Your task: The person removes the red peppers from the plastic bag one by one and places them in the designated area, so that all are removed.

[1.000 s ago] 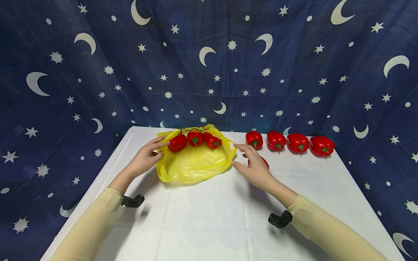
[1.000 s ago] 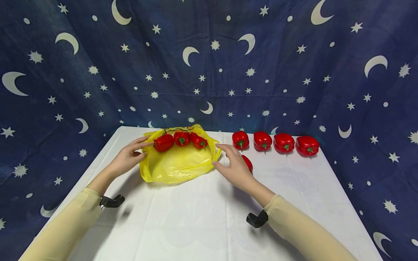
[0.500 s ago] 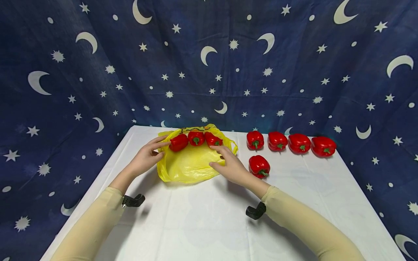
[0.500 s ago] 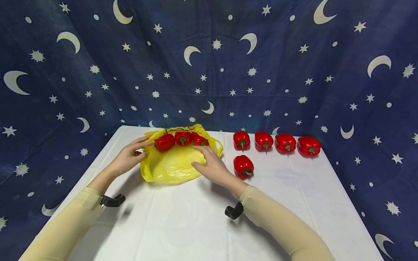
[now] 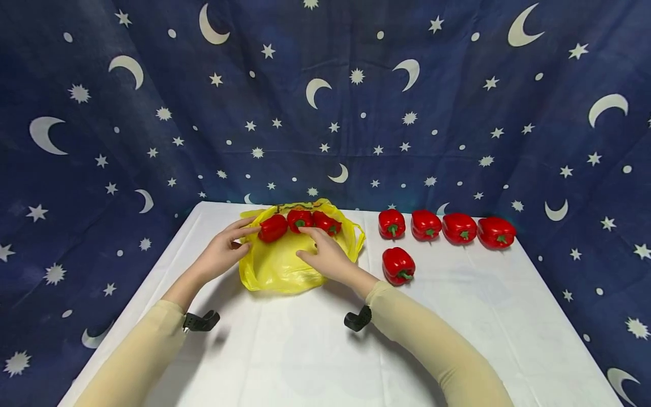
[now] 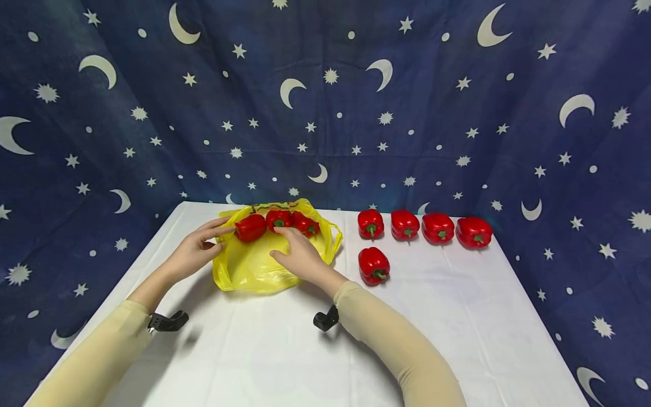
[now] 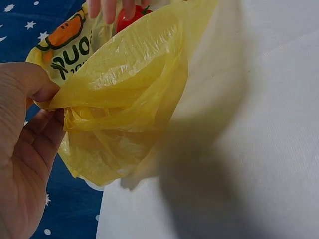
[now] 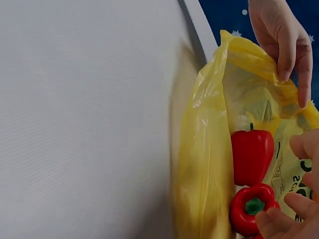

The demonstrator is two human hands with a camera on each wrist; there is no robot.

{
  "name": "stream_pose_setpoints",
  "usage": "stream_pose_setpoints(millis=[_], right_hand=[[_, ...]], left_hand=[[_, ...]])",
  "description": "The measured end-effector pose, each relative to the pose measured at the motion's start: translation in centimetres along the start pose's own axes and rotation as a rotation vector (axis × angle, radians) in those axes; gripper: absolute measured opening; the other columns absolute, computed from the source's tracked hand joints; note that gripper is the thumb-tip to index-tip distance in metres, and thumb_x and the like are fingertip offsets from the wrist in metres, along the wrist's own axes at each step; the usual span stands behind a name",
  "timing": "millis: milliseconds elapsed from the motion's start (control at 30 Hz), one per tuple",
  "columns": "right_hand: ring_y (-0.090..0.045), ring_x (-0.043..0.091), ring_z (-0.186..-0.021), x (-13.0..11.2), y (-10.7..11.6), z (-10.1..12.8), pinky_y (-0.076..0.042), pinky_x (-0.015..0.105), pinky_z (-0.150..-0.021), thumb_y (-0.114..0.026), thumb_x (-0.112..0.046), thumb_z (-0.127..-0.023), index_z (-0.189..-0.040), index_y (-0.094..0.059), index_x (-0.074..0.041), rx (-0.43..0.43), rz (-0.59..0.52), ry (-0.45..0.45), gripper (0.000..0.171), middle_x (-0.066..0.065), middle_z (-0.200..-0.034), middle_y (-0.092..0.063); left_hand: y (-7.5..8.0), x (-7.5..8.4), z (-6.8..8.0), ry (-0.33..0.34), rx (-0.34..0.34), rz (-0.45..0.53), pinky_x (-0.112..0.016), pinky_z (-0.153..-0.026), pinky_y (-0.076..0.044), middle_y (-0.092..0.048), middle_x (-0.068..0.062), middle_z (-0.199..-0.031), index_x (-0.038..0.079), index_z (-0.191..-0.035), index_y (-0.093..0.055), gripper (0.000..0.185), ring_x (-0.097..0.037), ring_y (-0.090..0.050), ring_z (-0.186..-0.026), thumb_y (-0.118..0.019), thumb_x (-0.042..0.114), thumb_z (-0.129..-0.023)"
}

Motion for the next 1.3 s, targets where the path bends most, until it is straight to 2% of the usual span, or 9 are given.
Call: stream_pose_setpoints(millis=[267, 533, 867, 1033, 1300], right_hand=[[-0.048, 0.019, -0.137, -1.1, -1.4, -3.2, -0.039, 0.04, -0.113, -0.068, -0.035, -0.097, -0.151, -0.049, -0.021, 0.055, 0.019, -0.006, 0.059, -0.001, -0.152, -0.049], [-0.049, 0.02, -0.137, -2.0, -2.4, -5.6, -0.038, 0.037, -0.114, -0.068, -0.031, -0.098, -0.148, -0.054, -0.015, 0.098, 0.071, -0.01, 0.054, 0.002, -0.149, -0.053], [-0.05, 0.023, -0.137, -2.0, -4.7, -8.0, -0.038, 0.038, -0.114, -0.066, -0.031, -0.099, -0.148, -0.055, -0.013, 0.047, 0.275, -0.005, 0.053, 0.005, -0.148, -0.055], [-0.045, 0.021, -0.14, -2.8, -5.8, -9.4, -0.036, 0.037, -0.115, -0.067, -0.034, -0.099, -0.151, -0.051, -0.014, 0.032, 0.409, 0.042, 0.058, 0.004, -0.152, -0.051], [-0.05, 0.021, -0.133, -3.6, -7.1, -10.5, -0.05, 0.041, -0.102, -0.07, -0.044, -0.096, -0.15, -0.05, -0.021, 0.017, 0.574, 0.054, 0.062, 0.004, -0.146, -0.054]], left_hand=[[0.2, -0.2, 0.4, 0.016, -0.011, 0.0, -0.021, -0.083, -0.052, -0.041, -0.003, -0.159, 0.004, -0.139, -0.064, 0.042, -0.027, -0.051, -0.131, -0.06, 0.001, -0.097], [0.3, 0.1, -0.2, 0.022, -0.008, -0.018, -0.022, -0.084, -0.052, -0.041, -0.003, -0.159, 0.004, -0.139, -0.064, 0.042, -0.029, -0.053, -0.129, -0.06, 0.002, -0.097], [0.8, 1.0, -0.9, -0.006, 0.016, -0.01, -0.02, -0.086, -0.051, -0.041, -0.002, -0.159, 0.002, -0.14, -0.062, 0.044, -0.027, -0.047, -0.136, -0.058, -0.002, -0.096], [1.1, 1.4, -0.7, -0.007, 0.029, 0.011, -0.017, -0.085, -0.05, -0.04, -0.003, -0.16, 0.002, -0.14, -0.062, 0.044, -0.027, -0.046, -0.137, -0.058, -0.003, -0.096], [0.9, 1.5, -0.6, -0.007, 0.033, 0.045, -0.017, -0.079, -0.049, -0.041, -0.009, -0.159, -0.003, -0.138, -0.062, 0.042, -0.032, -0.05, -0.133, -0.059, -0.005, -0.096]])
Point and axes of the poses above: each hand's wrist, its own z-axis away from the middle knuckle, its own y-axis out of the back of the hand, x = y × z, the point moved 8 cm from there along -z, towards the middle knuckle
